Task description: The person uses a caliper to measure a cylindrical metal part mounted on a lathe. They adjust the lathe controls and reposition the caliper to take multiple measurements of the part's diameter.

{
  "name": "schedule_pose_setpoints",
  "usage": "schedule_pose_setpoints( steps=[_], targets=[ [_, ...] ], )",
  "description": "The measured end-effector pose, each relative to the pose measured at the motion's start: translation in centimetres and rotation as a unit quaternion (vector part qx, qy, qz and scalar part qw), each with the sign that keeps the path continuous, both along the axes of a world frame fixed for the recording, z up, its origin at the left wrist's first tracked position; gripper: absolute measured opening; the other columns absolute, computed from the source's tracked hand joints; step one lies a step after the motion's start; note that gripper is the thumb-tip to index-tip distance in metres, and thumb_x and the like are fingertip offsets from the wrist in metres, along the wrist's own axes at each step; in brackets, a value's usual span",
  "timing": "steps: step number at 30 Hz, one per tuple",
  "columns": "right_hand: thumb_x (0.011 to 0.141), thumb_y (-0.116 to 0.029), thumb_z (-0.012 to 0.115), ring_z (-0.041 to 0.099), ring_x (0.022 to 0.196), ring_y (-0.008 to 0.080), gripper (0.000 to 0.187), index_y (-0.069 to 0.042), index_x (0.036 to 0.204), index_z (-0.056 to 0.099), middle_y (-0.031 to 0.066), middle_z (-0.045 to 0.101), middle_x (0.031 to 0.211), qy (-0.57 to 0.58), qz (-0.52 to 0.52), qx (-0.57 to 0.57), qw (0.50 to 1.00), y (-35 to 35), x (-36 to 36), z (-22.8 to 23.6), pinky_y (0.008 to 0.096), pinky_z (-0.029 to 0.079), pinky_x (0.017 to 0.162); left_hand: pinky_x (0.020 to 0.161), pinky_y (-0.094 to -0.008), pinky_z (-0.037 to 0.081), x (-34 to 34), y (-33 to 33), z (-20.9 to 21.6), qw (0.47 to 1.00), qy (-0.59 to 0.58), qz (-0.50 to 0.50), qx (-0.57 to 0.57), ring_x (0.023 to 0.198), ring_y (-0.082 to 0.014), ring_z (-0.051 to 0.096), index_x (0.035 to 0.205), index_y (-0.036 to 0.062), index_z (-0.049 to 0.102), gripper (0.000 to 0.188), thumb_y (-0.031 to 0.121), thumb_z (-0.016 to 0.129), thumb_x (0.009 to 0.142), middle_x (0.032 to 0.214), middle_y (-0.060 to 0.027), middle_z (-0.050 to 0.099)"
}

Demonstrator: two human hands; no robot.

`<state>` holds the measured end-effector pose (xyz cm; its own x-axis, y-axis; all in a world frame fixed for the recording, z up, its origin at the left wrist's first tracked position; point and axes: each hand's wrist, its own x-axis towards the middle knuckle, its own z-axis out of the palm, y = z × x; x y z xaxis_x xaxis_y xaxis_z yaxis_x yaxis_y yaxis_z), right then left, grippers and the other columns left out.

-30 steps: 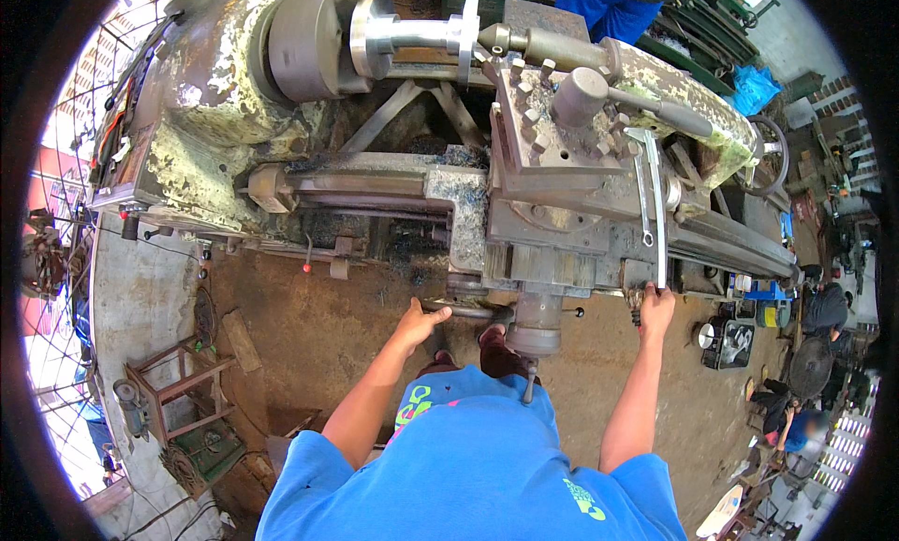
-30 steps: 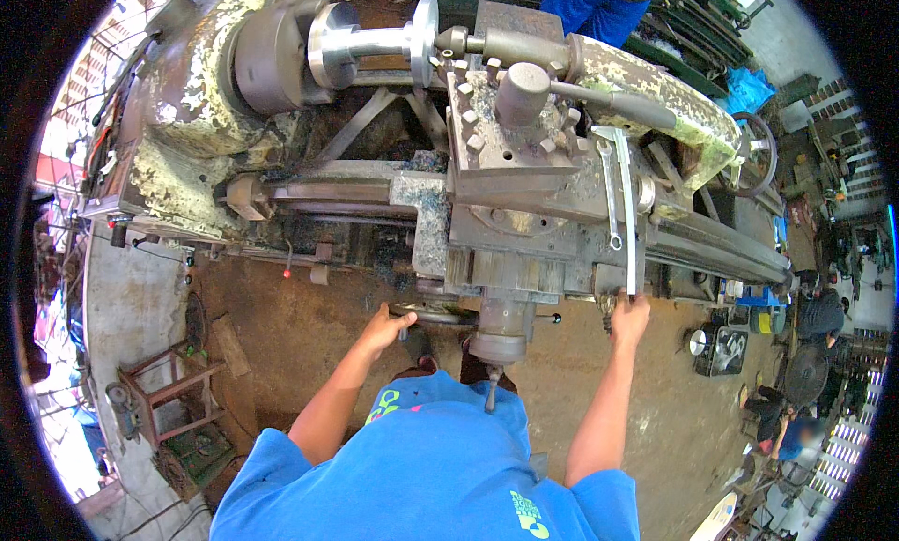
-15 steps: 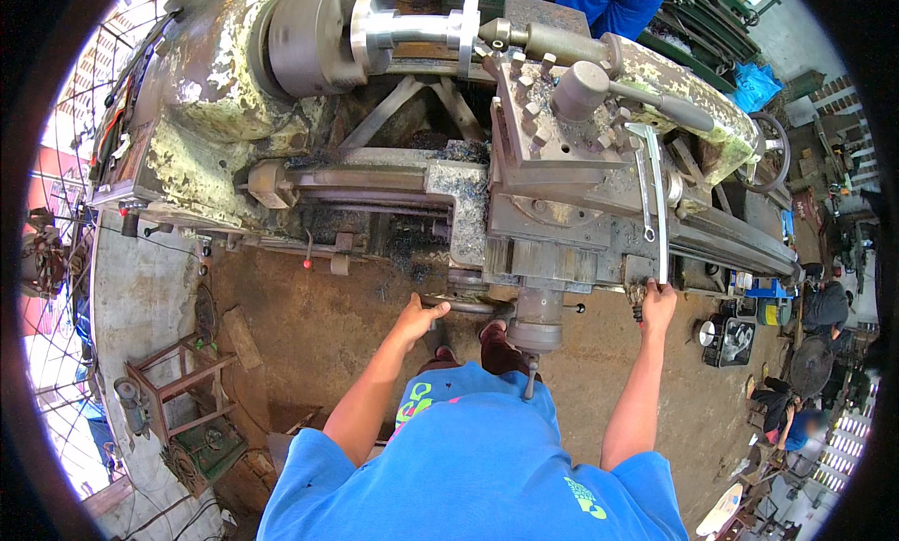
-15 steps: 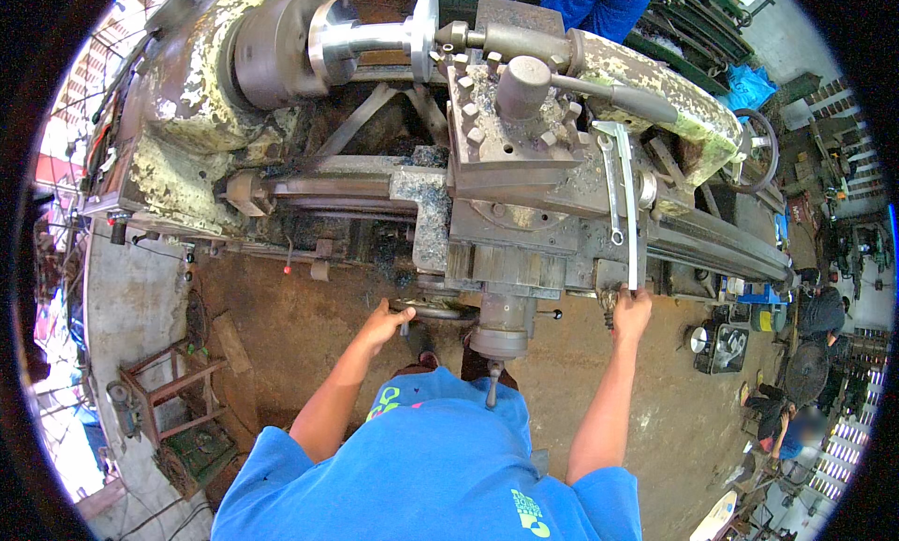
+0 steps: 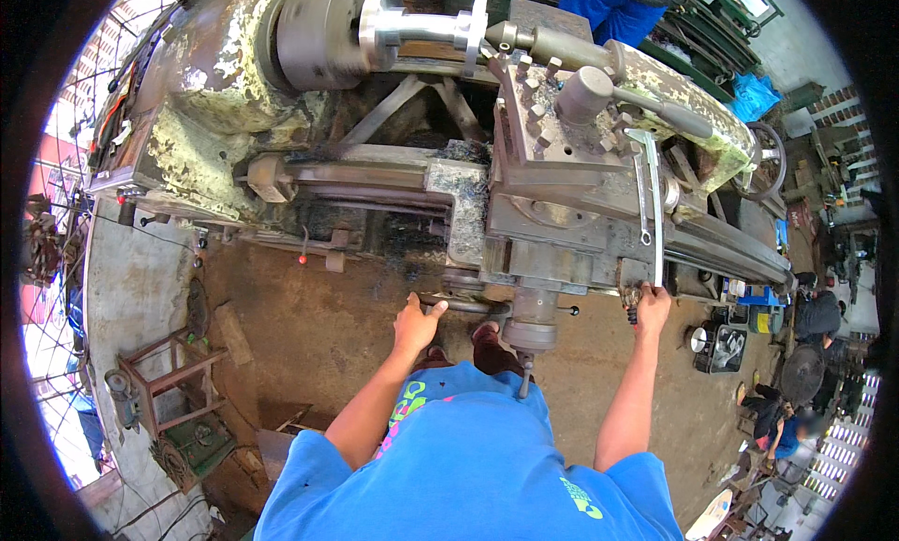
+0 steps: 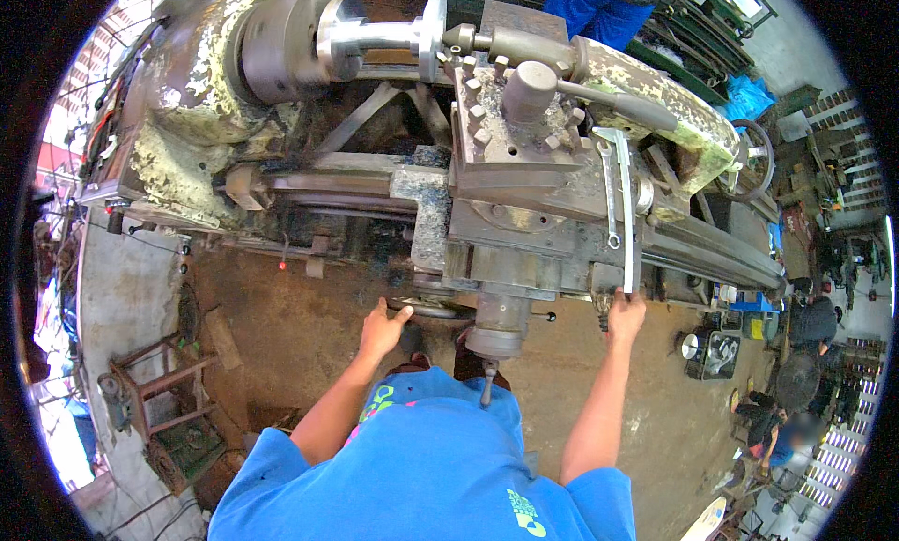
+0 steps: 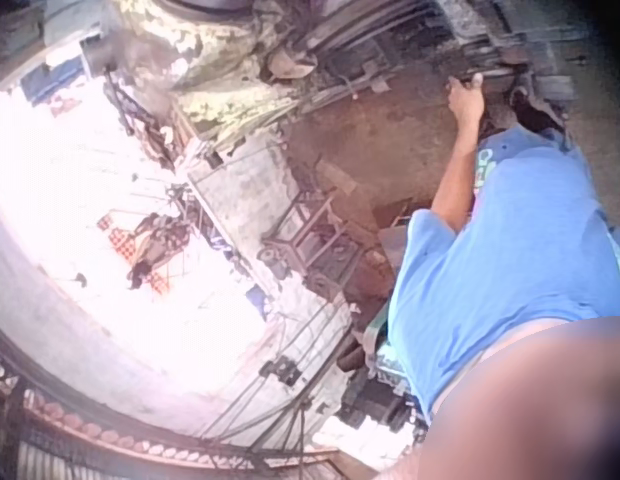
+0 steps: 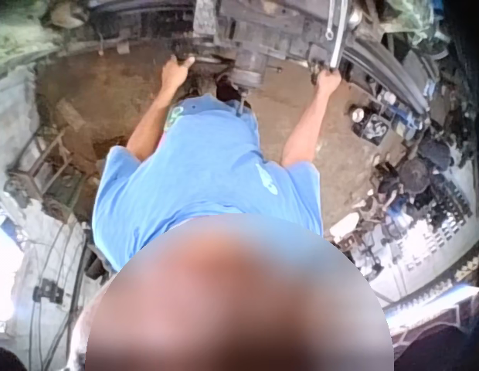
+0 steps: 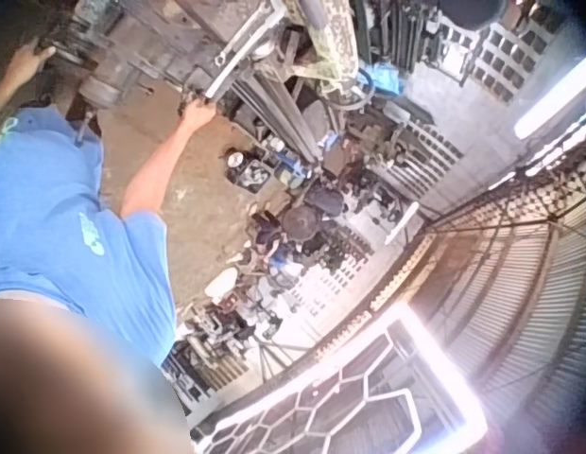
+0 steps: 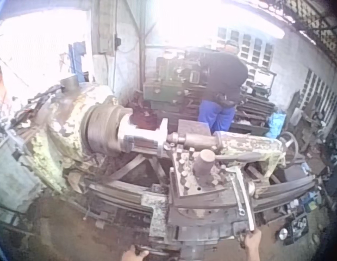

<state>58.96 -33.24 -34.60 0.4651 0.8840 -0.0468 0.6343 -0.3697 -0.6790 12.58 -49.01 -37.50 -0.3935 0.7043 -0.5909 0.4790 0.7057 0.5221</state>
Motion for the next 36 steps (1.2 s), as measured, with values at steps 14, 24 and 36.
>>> schedule_pose_setpoints(
  steps=[14, 24, 36],
  targets=[
    [0.093, -0.016, 0.064, 0.065, 0.072, 0.0331, 0.025, 0.007, 0.101, 0.067, 0.0229, 0.070, 0.082, 0.080, -0.008, 0.008, 0.997, 0.0, 0.6, -0.8, 0.0411, 0.048, 0.070, 0.111, -0.0484, 0.037, 0.4, 1.4, 1.1, 0.996, -0.045, -0.012, -0.074, 0.135, -0.0416, 0.046, 0.149, -0.0162, 0.018, 0.130, 0.073, 0.073, 0.071, 0.148, -0.0333, 0.040],
    [0.092, -0.018, 0.064, 0.066, 0.072, 0.0314, 0.026, 0.007, 0.101, 0.068, 0.0220, 0.069, 0.079, 0.033, -0.012, -0.006, 0.999, -0.1, -0.1, 0.1, 0.0411, 0.048, 0.070, 0.103, -0.0390, 0.046, 0.3, 0.9, -0.6, 0.999, -0.006, -0.024, -0.042, 0.125, -0.0416, 0.056, 0.147, -0.0194, 0.016, 0.128, 0.068, 0.074, 0.074, 0.129, -0.0375, 0.055],
    [0.091, -0.015, 0.065, 0.062, 0.070, 0.0258, 0.023, 0.008, 0.095, 0.066, 0.0208, 0.069, 0.080, -0.007, -0.007, 0.036, 0.999, -0.5, -2.0, 2.1, 0.0391, 0.047, 0.069, 0.105, -0.0386, 0.045, -0.1, 0.9, -0.3, 0.998, -0.048, 0.003, -0.043, 0.127, -0.0395, 0.056, 0.147, -0.0189, 0.020, 0.123, 0.063, 0.077, 0.074, 0.131, -0.0365, 0.055]
  ],
)
